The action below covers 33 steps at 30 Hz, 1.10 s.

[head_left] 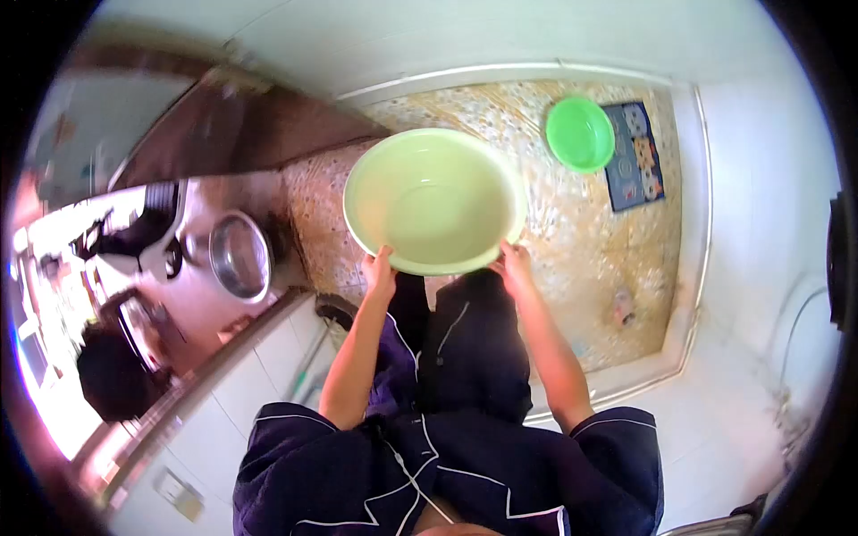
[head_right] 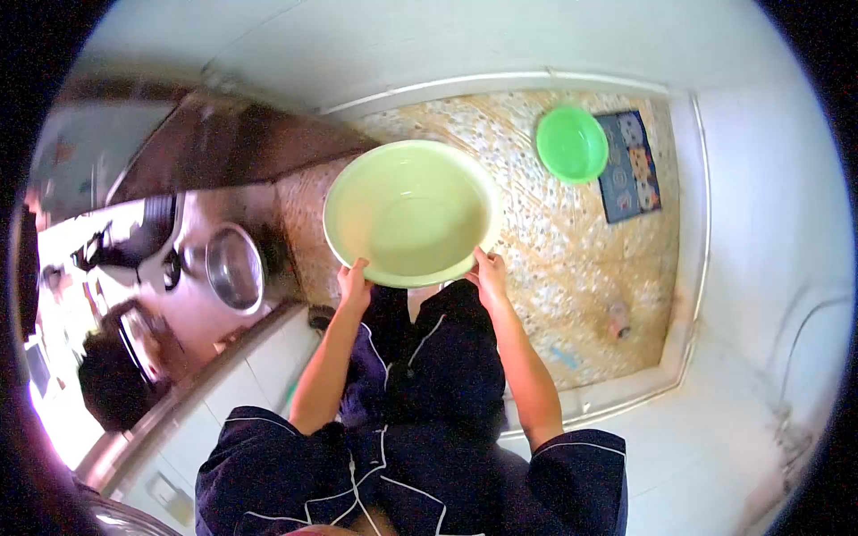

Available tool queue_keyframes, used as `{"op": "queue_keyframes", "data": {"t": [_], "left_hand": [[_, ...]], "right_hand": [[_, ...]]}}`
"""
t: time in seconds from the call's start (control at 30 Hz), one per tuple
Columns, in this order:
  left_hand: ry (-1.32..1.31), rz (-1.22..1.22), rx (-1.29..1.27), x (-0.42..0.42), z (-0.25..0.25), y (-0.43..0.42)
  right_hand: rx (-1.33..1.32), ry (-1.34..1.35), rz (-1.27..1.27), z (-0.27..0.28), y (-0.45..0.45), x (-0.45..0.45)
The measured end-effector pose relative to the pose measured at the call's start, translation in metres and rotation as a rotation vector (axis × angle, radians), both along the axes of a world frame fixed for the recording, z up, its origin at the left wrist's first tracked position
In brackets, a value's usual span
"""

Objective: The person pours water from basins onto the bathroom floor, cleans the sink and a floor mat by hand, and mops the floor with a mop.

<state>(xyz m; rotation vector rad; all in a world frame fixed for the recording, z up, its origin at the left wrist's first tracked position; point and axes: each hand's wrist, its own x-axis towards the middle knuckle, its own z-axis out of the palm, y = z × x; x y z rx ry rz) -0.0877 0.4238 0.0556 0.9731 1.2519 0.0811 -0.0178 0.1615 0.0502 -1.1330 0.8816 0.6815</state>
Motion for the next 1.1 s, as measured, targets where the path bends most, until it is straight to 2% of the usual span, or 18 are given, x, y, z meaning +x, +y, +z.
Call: {"op": "queue_keyframes", "data": {"t": [0.1, 0.3, 0.37, 0.5, 0.63, 0.67, 0.8, 0.93, 1.03, 1.07, 1.1], "left_hand": [[-0.049, 0.129, 0.019, -0.056, 0.027, 0.036], [-0.124, 0.606, 0.056, -0.161, 0.026, 0.092], [-0.131, 0.683, 0.070, -0.191, 0.034, 0.116], [-0.145, 0.878, 0.074, -0.255, 0.013, 0.164], [-0.132, 1.011, 0.070, -0.287, 0.024, 0.215], [-0.174, 1.105, 0.090, -0.288, 0.033, 0.231], [-0.180, 1.145, 0.080, -0.312, 0.019, 0.288], [-0.206, 1.268, 0.075, -0.298, 0.024, 0.346], [-0.291, 1.385, 0.073, -0.294, -0.002, 0.388], [-0.298, 1.417, 0.089, -0.291, -0.013, 0.399], [-0.304, 1.453, 0.096, -0.289, -0.023, 0.419]], "right_hand": [[0.093, 0.015, 0.233, 0.000, 0.033, -0.001], [0.188, -0.094, 0.655, 0.021, 0.161, -0.006], [0.195, -0.163, 0.852, 0.019, 0.213, -0.012], [0.196, -0.168, 1.036, 0.037, 0.328, -0.035], [0.229, -0.162, 1.242, 0.041, 0.422, -0.055], [0.207, -0.190, 1.248, 0.047, 0.444, -0.064], [0.178, -0.221, 1.362, 0.086, 0.530, -0.087], [0.229, -0.154, 1.310, 0.063, 0.603, -0.091], [0.228, -0.085, 1.438, 0.049, 0.659, -0.098], [0.260, -0.027, 1.446, 0.028, 0.672, -0.097], [0.182, 0.009, 1.446, 0.037, 0.694, -0.104]]}}
